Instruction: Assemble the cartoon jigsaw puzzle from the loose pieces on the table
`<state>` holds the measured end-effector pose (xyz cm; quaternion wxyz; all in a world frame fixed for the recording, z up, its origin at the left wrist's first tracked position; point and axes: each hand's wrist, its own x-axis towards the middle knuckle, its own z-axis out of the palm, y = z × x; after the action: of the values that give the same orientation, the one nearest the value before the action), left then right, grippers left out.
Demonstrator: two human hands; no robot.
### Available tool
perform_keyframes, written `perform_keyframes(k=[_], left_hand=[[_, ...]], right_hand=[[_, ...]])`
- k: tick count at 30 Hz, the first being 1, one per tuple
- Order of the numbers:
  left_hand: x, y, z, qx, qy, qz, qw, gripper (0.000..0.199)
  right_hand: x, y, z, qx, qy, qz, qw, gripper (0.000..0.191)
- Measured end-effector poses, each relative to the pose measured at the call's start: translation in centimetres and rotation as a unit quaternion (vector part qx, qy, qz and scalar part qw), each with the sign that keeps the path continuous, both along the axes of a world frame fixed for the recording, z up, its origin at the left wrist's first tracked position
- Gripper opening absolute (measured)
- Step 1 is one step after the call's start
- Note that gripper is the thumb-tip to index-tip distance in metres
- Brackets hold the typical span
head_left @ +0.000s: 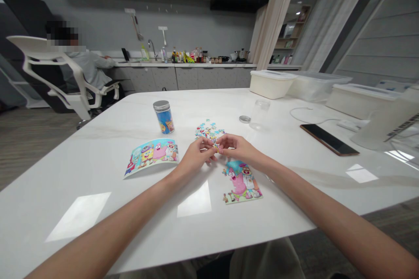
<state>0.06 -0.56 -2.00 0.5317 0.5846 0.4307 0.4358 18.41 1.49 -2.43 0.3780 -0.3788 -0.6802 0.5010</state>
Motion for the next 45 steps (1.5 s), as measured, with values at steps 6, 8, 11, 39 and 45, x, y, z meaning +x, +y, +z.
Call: perform_keyframes(k=[6, 8, 11, 39, 45], left_hand=[[0.0, -0.4, 0.5, 0.013, 0.022, -0.012, 1.0, 0.015], [0.0, -0.4, 0.6, 0.013, 0.024, -0.011, 1.0, 0.013], [0.1, -0.4, 0.6, 0.008, 0.025, -0.01, 1.0, 0.011], [-0.2, 0.1, 0.3, 0.032, 0.055, -0.07, 0.996, 0.02], [-0.5, -0.2, 0.2, 0.071, 0.087, -0.168, 0.979, 0.012]], right_hand=[[-0.1, -0.2, 0.4, -0.029, -0.008, 0.003, 1.0, 0.02], [-0.1, -0.2, 0.6, -0.042, -0.004, -0.002, 0.999, 0.016], [-0.1, -0.4, 0.8, -0.054, -0.003, -0.012, 0.998, 0.013], [0.7, -1.2, 2.5, -0.08, -0.074, -0.005, 0.994, 0.01], [2.0, -1.9, 3.9, -0.055, -0.126, 0.126, 0.982, 0.014]])
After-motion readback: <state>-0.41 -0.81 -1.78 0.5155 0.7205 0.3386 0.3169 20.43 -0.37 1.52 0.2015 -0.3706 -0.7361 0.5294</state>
